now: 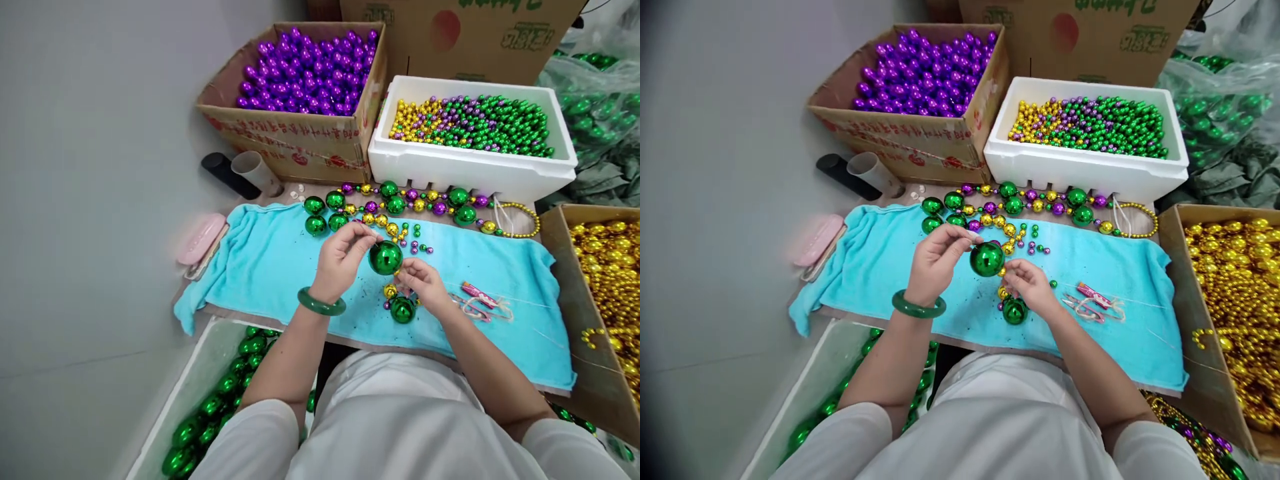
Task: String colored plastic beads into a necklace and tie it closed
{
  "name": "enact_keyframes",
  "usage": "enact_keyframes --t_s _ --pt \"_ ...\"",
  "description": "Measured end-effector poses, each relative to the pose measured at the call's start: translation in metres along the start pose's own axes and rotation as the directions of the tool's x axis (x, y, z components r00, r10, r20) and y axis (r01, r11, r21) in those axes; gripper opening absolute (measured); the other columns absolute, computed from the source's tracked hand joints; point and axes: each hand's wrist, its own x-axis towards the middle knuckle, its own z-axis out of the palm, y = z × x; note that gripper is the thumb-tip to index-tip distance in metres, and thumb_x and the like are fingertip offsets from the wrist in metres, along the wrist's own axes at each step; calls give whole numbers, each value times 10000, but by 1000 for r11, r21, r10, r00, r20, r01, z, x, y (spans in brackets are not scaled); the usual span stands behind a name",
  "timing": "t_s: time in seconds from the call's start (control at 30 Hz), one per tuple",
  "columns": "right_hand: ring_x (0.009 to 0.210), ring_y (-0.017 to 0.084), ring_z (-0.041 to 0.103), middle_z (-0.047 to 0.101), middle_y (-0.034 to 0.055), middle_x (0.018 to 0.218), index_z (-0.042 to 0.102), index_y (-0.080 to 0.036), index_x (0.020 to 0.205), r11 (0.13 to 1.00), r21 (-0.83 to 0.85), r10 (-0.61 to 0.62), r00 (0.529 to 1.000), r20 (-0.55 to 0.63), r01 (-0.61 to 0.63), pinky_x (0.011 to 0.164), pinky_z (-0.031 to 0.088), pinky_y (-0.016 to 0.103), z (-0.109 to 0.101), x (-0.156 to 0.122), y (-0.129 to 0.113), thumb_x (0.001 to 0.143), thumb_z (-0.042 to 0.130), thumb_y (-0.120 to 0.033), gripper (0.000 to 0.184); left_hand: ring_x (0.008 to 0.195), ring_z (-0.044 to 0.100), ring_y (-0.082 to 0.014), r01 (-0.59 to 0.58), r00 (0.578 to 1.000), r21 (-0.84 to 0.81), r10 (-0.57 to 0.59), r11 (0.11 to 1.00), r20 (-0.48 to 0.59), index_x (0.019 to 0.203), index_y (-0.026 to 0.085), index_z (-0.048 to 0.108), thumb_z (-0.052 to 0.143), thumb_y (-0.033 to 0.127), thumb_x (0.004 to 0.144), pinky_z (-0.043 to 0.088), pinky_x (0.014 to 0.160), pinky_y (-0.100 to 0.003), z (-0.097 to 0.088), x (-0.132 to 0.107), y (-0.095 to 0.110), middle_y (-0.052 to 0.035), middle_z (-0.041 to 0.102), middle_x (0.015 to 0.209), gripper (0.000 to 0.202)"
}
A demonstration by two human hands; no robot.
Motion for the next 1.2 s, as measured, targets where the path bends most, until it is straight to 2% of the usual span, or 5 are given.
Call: enact_keyframes --t_s 0.4,0.67,0.83,0.93,1.2 --pt "552 82 559 707 26 916 678 -196 936 974 -166 -145 988 61 153 445 416 205 11 28 -38 722 687 -319 247 668 646 -108 28 999 -33 -29 999 -35 841 191 517 576 334 865 533 593 -221 -4 13 6 14 602 712 157" --pt "460 86 528 607 -24 550 642 -165 753 987 -151 -27 992 127 47 387 372 183 16 39 -37 698 718 -371 227 763 648 -121 19 990 -134 -37 991 -138 877 202 541 616 331 839 542 690 -262 -4 20 3 12 593 761 154" --pt "428 66 464 542 -55 515 614 -183 747 972 -70 -211 964 161 224 388 351 180 26 32 -61 746 695 -399 231 935 626 -197 27 981 -47 -18 999 191 884 215 623 849 252 546 509 851 -339 2 8 -19 -23 653 913 408" --pt "446 55 458 522 -56 536 609 -179 749 958 -50 -266 937 226 284 405 359 176 39 24 -84 766 683 -414 247 873 617 -205 -107 924 158 39 982 381 716 210 628 755 293 680 500 826 -356 8 -3 -33 -19 663 836 156" --pt "482 32 492 456 -67 555 621 -200 769 815 -102 -579 812 -82 571 453 312 178 3 -14 -156 860 587 -383 207 944 613 -225 -284 929 586 66 759 365 761 214 648 565 227 820 450 864 -396 -15 -1 -45 -47 677 900 103"
